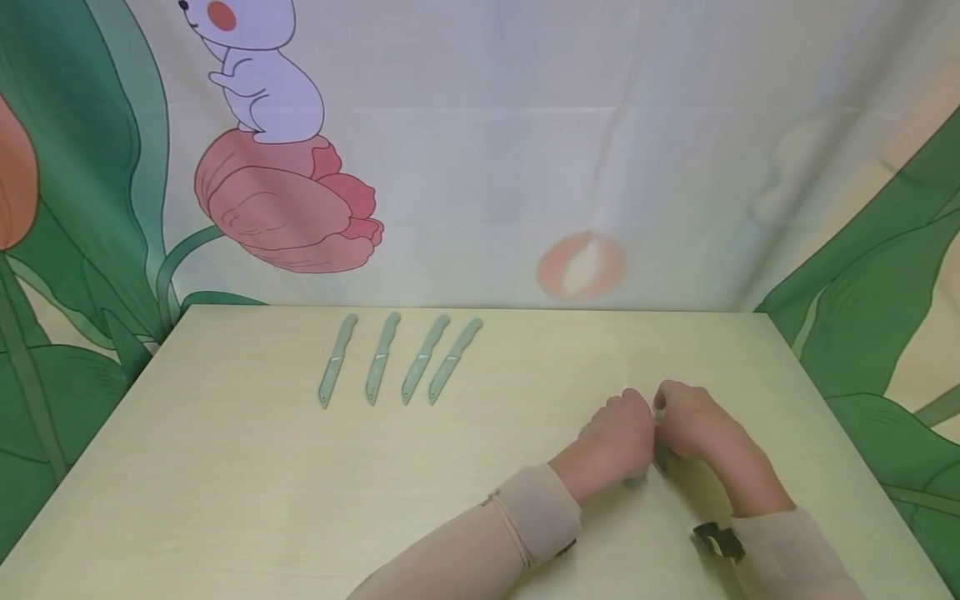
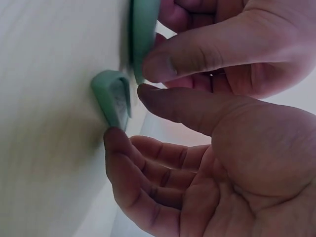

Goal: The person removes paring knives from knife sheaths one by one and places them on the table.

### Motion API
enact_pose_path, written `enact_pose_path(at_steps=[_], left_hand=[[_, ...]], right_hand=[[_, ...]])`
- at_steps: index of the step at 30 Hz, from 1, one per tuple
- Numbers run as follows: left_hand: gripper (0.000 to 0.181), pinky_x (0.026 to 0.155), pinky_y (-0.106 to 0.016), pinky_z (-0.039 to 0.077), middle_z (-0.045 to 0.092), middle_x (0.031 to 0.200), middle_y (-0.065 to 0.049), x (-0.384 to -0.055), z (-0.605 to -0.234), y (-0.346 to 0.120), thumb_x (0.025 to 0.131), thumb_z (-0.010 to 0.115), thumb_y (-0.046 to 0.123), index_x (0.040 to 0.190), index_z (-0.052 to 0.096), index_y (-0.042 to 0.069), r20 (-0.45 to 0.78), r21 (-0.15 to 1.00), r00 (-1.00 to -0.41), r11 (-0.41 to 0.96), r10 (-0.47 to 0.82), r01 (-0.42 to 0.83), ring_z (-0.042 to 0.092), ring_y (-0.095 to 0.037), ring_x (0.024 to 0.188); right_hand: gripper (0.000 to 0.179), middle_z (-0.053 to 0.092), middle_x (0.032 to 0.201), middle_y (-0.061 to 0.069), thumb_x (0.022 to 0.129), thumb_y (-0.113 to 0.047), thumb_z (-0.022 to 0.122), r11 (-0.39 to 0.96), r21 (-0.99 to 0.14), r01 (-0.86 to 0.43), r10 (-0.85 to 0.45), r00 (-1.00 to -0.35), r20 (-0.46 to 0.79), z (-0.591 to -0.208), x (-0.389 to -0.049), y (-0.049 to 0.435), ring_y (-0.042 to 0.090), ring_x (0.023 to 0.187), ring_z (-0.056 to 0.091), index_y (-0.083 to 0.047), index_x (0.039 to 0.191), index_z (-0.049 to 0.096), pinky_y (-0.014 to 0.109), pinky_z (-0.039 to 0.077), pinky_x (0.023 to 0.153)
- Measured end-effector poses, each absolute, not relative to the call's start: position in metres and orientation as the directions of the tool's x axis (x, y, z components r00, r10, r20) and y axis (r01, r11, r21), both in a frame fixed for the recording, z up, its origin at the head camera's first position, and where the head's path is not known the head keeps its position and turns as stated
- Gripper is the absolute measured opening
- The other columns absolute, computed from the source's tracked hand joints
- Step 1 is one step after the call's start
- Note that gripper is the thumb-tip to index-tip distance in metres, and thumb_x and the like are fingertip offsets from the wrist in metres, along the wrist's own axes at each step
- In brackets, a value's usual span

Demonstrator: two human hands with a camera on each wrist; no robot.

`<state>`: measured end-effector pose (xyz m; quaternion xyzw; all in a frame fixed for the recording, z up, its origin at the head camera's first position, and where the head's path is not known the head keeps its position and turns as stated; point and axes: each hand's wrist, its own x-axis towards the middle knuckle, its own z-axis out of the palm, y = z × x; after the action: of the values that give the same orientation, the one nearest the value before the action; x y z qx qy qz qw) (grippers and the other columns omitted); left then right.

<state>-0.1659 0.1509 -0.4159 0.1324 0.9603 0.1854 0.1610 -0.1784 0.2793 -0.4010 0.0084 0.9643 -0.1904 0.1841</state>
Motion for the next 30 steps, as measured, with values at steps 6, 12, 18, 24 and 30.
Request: enact_pose_path(at_steps=[6,12,18,24,30], left_hand=[[0.017,0.045,-0.028,0.042,0.053,0.081,-0.004,-0.168,-0.414,0.138,0.103,0.065,0.018,0.105,0.053,0.006,-0.239,0.478,-0.925,0.865,0.294,0.151,0.047,-0.014,0.056],[0.022,0.044,-0.027,0.04,0.054,0.083,-0.004,-0.179,-0.406,0.117,0.101,0.068,0.017,0.109,0.053,0.003,-0.19,0.509,-0.935,0.845,0.298,0.165,0.047,-0.013,0.053],[0.033,0.045,-0.026,0.043,0.061,0.096,-0.007,-0.187,-0.389,0.093,0.103,0.07,0.021,0.122,0.054,0.001,-0.162,0.42,-0.942,0.884,0.295,0.205,0.051,-0.014,0.055],[0.036,0.055,-0.031,0.051,0.062,0.109,-0.008,-0.198,-0.384,0.067,0.103,0.071,0.028,0.125,0.055,0.004,-0.119,0.352,-0.951,0.908,0.285,0.228,0.061,-0.018,0.071],[0.041,0.074,-0.038,0.058,0.062,0.115,-0.009,-0.207,-0.384,0.038,0.102,0.072,0.033,0.129,0.059,0.005,-0.016,0.253,-0.955,0.925,0.296,0.283,0.065,-0.027,0.1]], right_hand=[[0.049,0.065,0.106,0.022,0.104,-0.022,0.065,0.922,-0.376,0.097,-0.046,-0.934,-0.355,-0.393,-0.178,0.275,0.031,0.09,0.062,0.015,0.133,0.051,0.045,0.056,0.077],[0.054,0.066,0.11,0.025,0.103,-0.025,0.069,0.914,-0.404,0.046,-0.079,-0.954,-0.288,-0.383,-0.177,0.268,0.031,0.088,0.062,0.015,0.134,0.05,0.044,0.055,0.073],[0.057,0.068,0.115,0.028,0.104,-0.029,0.068,0.913,-0.408,-0.001,-0.112,-0.962,-0.248,-0.375,-0.179,0.259,0.031,0.092,0.065,0.013,0.136,0.048,0.048,0.056,0.076],[0.054,0.069,0.101,0.018,0.103,-0.028,0.067,0.905,-0.423,-0.048,-0.146,-0.968,-0.204,-0.371,-0.182,0.242,0.027,0.086,0.066,0.012,0.136,0.05,0.046,0.055,0.075],[0.054,0.069,0.105,0.018,0.102,-0.029,0.069,0.91,-0.402,-0.1,-0.185,-0.967,-0.177,-0.37,-0.187,0.222,0.032,0.095,0.067,0.01,0.135,0.052,0.05,0.056,0.082]])
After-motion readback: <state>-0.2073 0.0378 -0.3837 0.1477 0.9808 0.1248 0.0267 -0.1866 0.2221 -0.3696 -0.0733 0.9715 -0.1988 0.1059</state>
